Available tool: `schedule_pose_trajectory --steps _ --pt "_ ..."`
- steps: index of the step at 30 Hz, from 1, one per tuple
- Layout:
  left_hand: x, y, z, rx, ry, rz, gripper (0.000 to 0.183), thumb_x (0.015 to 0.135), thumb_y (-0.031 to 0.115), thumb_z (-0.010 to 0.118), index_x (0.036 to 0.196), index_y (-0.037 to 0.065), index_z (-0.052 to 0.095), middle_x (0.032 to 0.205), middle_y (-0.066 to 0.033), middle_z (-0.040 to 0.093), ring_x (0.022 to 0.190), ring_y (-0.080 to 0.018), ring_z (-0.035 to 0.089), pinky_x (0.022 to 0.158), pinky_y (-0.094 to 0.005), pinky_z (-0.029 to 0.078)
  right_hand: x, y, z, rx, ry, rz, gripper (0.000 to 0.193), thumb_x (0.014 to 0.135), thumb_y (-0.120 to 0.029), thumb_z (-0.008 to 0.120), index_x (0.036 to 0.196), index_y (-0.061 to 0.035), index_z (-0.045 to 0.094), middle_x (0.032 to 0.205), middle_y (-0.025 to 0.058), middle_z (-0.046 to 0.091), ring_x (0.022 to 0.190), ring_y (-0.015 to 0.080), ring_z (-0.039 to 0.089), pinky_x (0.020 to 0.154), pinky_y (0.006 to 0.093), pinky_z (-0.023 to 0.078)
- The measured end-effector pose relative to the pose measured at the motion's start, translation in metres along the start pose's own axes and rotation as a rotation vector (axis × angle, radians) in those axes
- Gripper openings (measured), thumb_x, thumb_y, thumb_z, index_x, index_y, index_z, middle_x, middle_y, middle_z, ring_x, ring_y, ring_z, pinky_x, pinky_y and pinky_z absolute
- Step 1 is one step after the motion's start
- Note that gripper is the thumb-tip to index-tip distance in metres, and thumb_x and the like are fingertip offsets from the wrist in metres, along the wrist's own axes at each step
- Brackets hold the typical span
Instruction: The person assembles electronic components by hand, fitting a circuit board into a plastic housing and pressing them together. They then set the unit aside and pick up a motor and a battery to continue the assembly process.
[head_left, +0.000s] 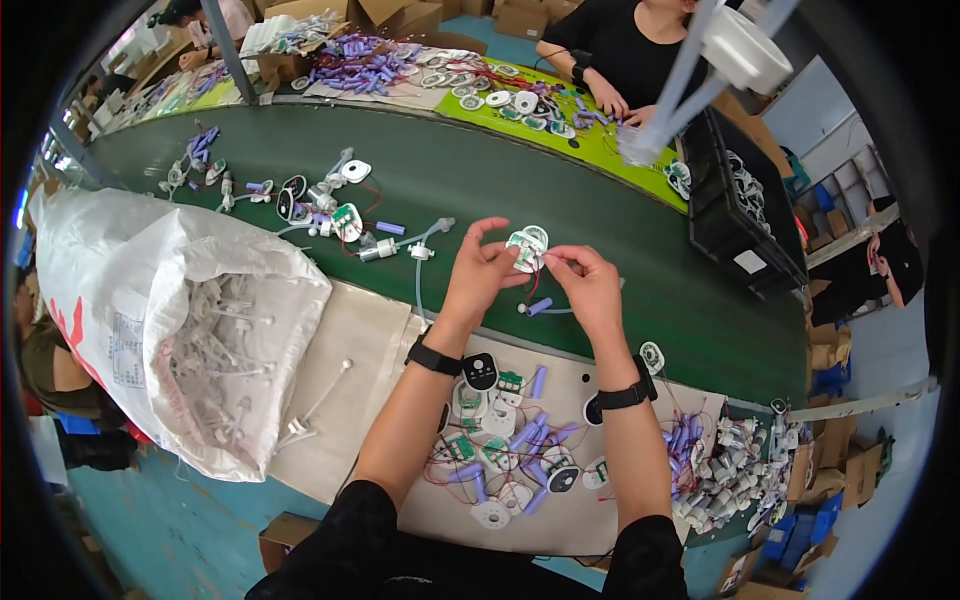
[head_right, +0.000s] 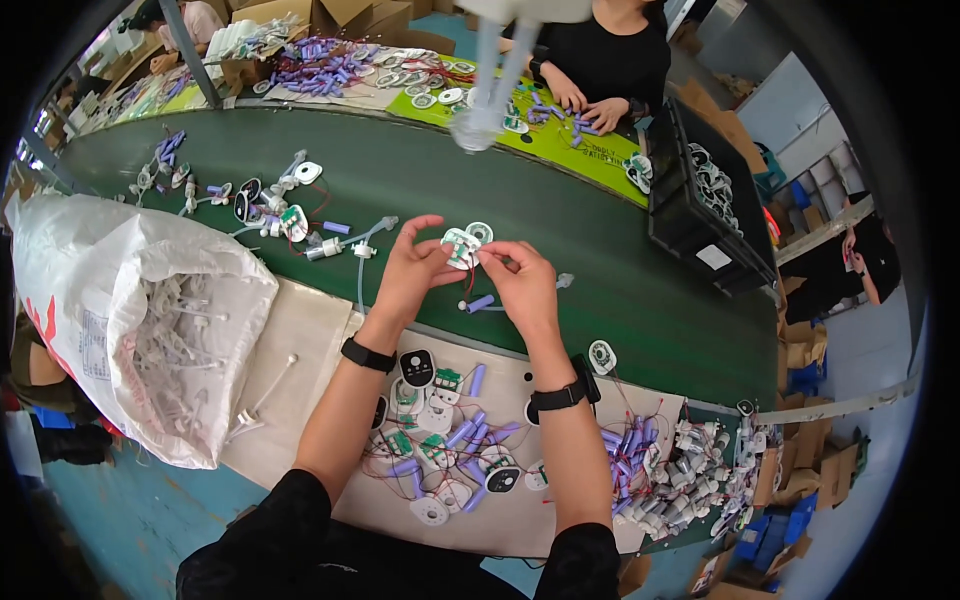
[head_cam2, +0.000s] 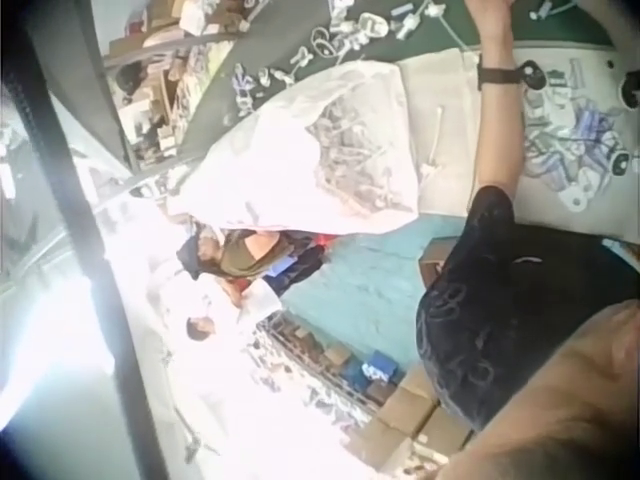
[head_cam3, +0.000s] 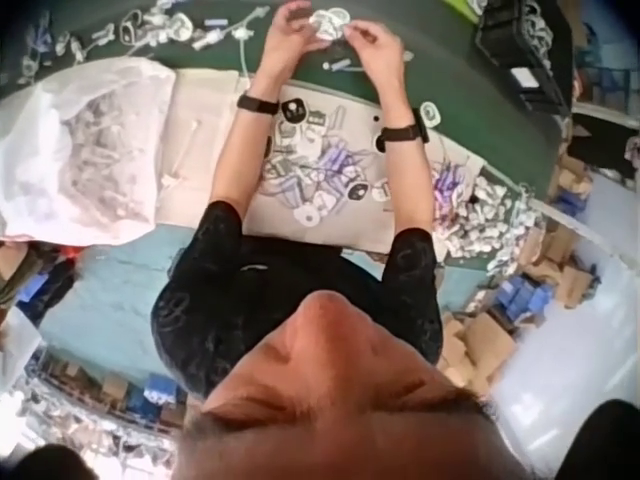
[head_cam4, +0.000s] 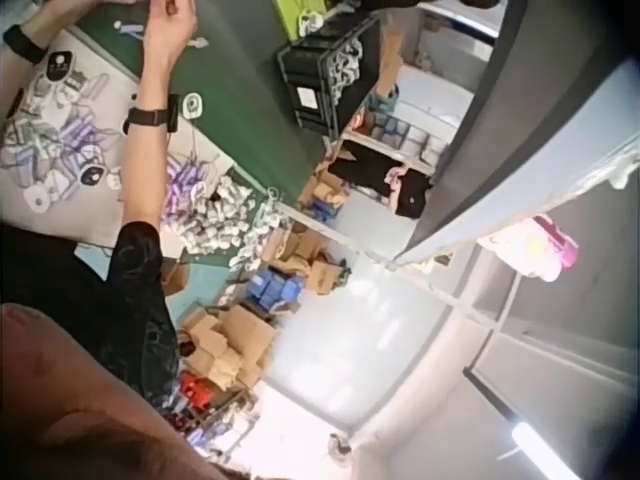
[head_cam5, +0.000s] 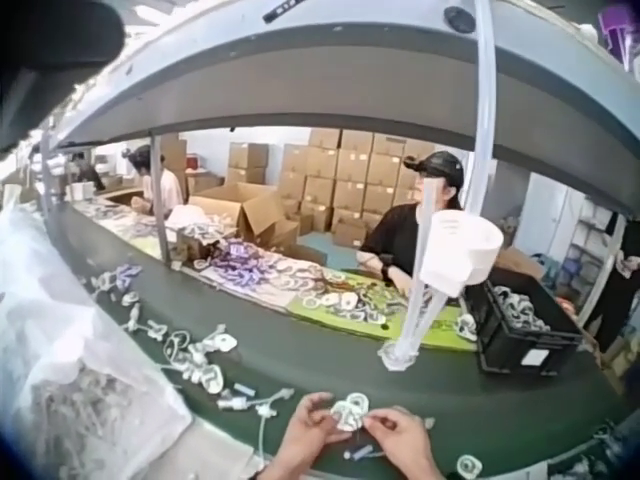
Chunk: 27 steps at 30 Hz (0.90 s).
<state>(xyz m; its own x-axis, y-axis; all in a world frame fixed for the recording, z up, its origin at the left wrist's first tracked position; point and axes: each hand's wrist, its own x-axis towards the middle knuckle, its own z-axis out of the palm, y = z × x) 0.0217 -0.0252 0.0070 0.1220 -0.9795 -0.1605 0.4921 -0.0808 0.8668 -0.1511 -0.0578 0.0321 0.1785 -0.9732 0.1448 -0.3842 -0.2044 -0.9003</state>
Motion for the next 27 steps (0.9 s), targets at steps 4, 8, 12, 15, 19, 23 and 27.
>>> schedule_pose_trajectory --steps 4,8,12,15,19,23,27 --pt "0.003 0.001 -0.005 0.103 -0.056 0.099 0.022 0.100 0.008 0.060 0.117 -0.006 0.061 0.113 -0.0109 0.066 0.097 -0.0155 0.069 0.083 -0.0280 0.062 0.003 0.003 0.009 0.051 -0.021 0.023 0.012 0.091 -0.010 0.074 0.100 -0.0019 0.075 0.078 -0.0045 0.064 0.069 0.0023 0.053 0.060 0.0200 0.041" --pt "0.000 0.007 -0.003 0.092 -0.055 0.058 0.023 0.099 0.010 0.062 0.116 -0.005 0.065 0.113 -0.0093 0.066 0.098 -0.0145 0.068 0.084 -0.0272 0.061 0.003 0.002 0.015 0.088 -0.012 0.018 0.013 0.091 -0.009 0.074 0.101 -0.0005 0.074 0.083 -0.0029 0.066 0.072 0.0037 0.057 0.064 0.0204 0.045" --pt "0.000 0.009 -0.004 0.189 -0.027 0.035 0.024 0.098 0.014 0.066 0.113 -0.005 0.067 0.108 -0.0069 0.068 0.095 -0.0126 0.068 0.079 -0.0259 0.061 0.004 0.003 0.019 0.128 -0.008 0.022 0.014 0.088 -0.010 0.075 0.099 -0.0011 0.075 0.089 0.0022 0.065 0.072 0.0073 0.062 0.066 0.0234 0.049" --pt "0.001 0.006 -0.004 0.314 -0.026 0.063 0.022 0.097 0.015 0.068 0.108 -0.004 0.070 0.104 -0.0060 0.069 0.092 -0.0115 0.068 0.076 -0.0257 0.061 0.002 0.001 0.018 0.081 -0.012 -0.004 0.012 0.090 -0.008 0.074 0.100 -0.0008 0.075 0.090 0.0017 0.065 0.071 0.0065 0.060 0.065 0.0225 0.048" --pt "0.001 0.006 -0.004 0.308 -0.024 0.026 0.023 0.098 0.012 0.067 0.114 -0.004 0.068 0.108 -0.0074 0.069 0.093 -0.0129 0.068 0.078 -0.0273 0.062 -0.002 -0.011 0.020 0.006 0.009 -0.059 0.011 0.091 -0.008 0.073 0.100 -0.0015 0.075 0.093 0.0025 0.063 0.069 0.0062 0.056 0.063 0.0229 0.046" --pt "0.000 0.004 -0.005 -0.035 -0.017 0.023 0.030 0.098 0.006 0.062 0.128 -0.001 0.062 0.109 -0.0096 0.068 0.092 -0.0129 0.068 0.077 -0.0276 0.063 -0.001 -0.010 0.027 -0.011 0.063 -0.071 0.012 0.089 -0.009 0.073 0.099 -0.0030 0.076 0.103 0.0043 0.062 0.068 0.0077 0.055 0.062 0.0247 0.045" --pt "0.002 0.004 -0.010 -0.104 -0.046 -0.014 0.045 0.099 0.001 0.058 0.142 -0.002 0.046 0.119 -0.0110 0.064 0.101 -0.0161 0.067 0.086 -0.0310 0.063 -0.005 -0.020 0.031 -0.109 0.105 -0.087 0.013 0.089 -0.010 0.073 0.099 -0.0031 0.076 0.120 0.0063 0.059 0.073 0.0109 0.058 0.067 0.0267 0.049"
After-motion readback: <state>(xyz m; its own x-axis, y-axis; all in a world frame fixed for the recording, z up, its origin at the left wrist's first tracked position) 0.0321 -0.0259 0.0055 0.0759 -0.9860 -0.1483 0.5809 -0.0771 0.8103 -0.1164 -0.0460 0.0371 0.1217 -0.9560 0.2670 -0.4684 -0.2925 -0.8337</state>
